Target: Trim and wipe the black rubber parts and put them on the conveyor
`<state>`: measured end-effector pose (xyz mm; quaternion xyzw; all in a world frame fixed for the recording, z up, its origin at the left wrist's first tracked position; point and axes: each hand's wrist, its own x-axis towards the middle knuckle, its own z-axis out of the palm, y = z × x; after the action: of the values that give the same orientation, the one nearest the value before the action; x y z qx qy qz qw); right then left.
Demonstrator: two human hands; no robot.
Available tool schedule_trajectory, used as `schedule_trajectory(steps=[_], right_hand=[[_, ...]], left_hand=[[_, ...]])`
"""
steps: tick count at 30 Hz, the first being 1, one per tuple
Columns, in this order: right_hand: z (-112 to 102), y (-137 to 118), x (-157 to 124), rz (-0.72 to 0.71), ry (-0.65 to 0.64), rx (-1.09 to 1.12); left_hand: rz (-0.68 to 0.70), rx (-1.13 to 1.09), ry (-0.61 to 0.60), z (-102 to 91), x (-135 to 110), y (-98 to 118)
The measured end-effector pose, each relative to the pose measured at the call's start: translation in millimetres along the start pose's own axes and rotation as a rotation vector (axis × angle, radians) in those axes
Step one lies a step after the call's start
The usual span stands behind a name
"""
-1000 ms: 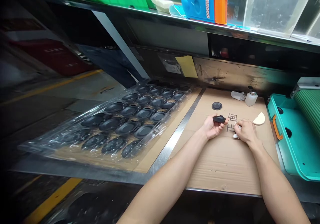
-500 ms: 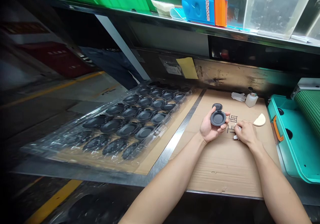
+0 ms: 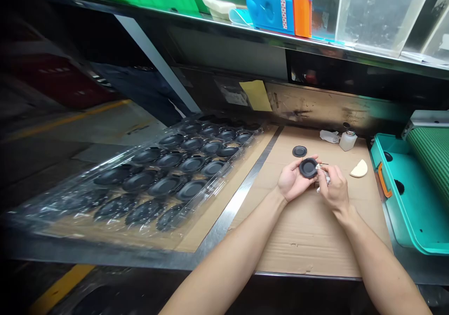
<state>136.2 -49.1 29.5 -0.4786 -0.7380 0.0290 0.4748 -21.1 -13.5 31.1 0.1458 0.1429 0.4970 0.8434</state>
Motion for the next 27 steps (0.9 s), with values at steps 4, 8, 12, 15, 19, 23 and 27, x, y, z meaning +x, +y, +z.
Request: schedule_trajectory(steps=[4,8,12,15,19,23,27], right_hand=[[5,-6,-4,-0.023,-0.086,0.003],[6,-5,-5,-0.008,-0.126,-0.006],[3,-2,-4,-0.010,-0.254,-0.017],[2,0,-4,-0.015,-0.350,-0.054],[2,0,-3,-0.019,-0.235,-0.009],[2,-2,-3,-0.047,-0.279,-0.030],[3,3,-4,-0.049,-0.360,-0.189]], left_hand=[[0.002,0.042,0.053,3.5,4,-17],[-0.015,0.083,0.081,8.1,6,-33],[0.010,0.069,0.107,6.7,5,-29],[0.033,0.062,0.123,4.9,4,-27],[-0.018,0.073,0.105,7.0,4,-36],[0.011,0.064,0.142,8.3,5,-35],[0.065,0.034,0.167,4.4,6,-29]])
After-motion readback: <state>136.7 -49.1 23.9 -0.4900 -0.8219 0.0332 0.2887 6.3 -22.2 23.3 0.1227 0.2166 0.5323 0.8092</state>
